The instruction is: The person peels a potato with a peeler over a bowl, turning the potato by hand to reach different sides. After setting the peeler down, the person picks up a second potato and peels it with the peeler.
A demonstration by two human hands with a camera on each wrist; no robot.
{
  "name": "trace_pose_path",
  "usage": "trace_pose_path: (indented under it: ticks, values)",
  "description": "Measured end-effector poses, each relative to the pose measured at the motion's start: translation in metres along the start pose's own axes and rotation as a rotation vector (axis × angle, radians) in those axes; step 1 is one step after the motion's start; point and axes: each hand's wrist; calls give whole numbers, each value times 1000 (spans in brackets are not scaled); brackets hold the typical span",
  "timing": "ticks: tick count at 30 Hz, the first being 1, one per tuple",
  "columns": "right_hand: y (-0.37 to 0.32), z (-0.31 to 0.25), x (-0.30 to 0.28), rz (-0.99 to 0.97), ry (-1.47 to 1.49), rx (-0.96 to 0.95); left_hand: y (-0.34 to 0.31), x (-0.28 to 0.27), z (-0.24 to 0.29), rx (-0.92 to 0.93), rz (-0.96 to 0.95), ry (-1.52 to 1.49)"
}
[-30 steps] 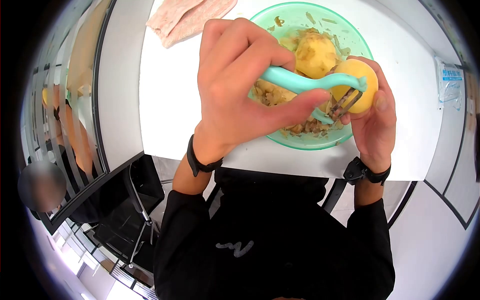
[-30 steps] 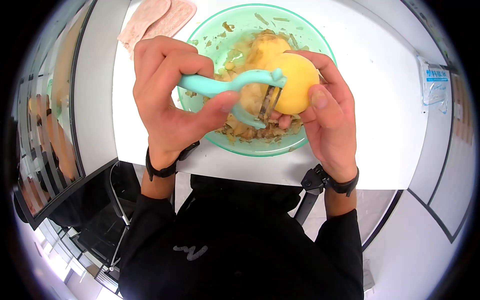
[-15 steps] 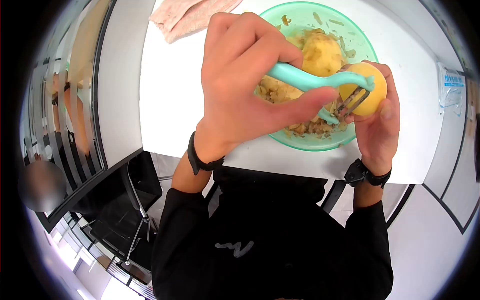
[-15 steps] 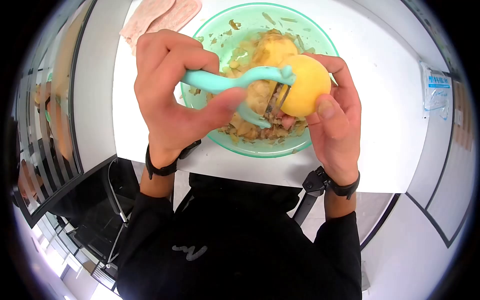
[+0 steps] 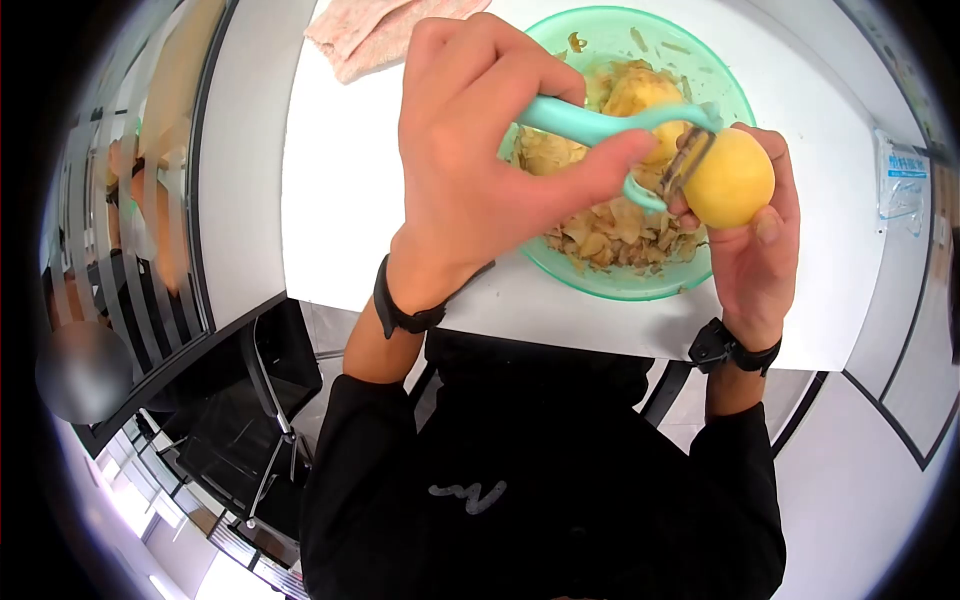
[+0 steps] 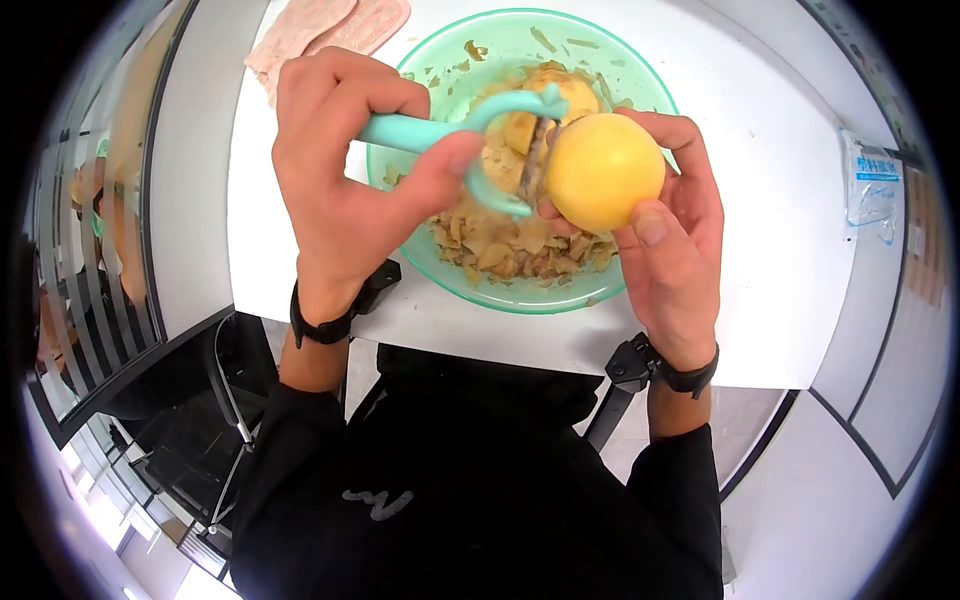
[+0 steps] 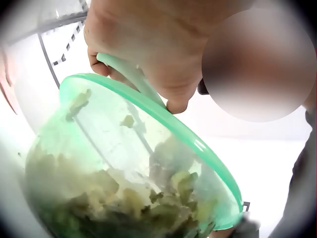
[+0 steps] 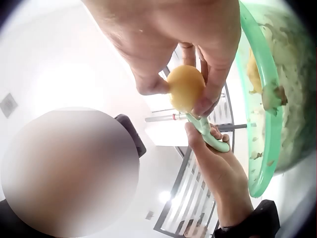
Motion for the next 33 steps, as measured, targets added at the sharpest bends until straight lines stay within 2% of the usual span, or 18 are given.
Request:
trace_pose_path:
  ticks: [5,8,10,12,14,16,17,19,22,23,26,29,30,33]
  values:
    - [1,-4,-2,1,9,95,0,-6,-3,-5,-21,-29]
    - [0,-8,3,28,-11,126,2,-4,4,57,-29,-67]
    - [1,-7,3,21,12,133,-2,-2,-48,351,-29,46]
    - [0,-6,2,12,30,135,1,-4,-50,418,-18,80]
    - [0,-5,0,-3,43,135,3,-4,-37,341,4,90]
    - [0,-6,-1,-17,24,135,4,-7,-2,121,38,80]
    - [1,-6,-1,-24,16,136,3,-7,-7,124,43,72]
    - [1,-6,3,-7,14,150,8,-11,-34,289,7,58]
    - [0,-7,3,21,1,167,-1,0,-9,254,71,-11]
    - [0,-7,3,29,-2,173,1,-6,-32,341,13,60]
    - [0,-6,0,-19,41,169,5,-9,-55,440,-13,134]
    - [0,-6,3,-4,18,168,4,-8,-39,327,6,74]
    - [0,-7,5,11,20,173,5,-10,-10,238,-31,30]
    - [-1,-8,5,25,33,182,5,-9,5,121,-51,1]
Point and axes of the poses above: each hand's wrist, its own y-axis towards the middle knuckle, its own x-axis out of the palm, z = x × y, and after that the axes turned 9 degrees about -x, right-handed
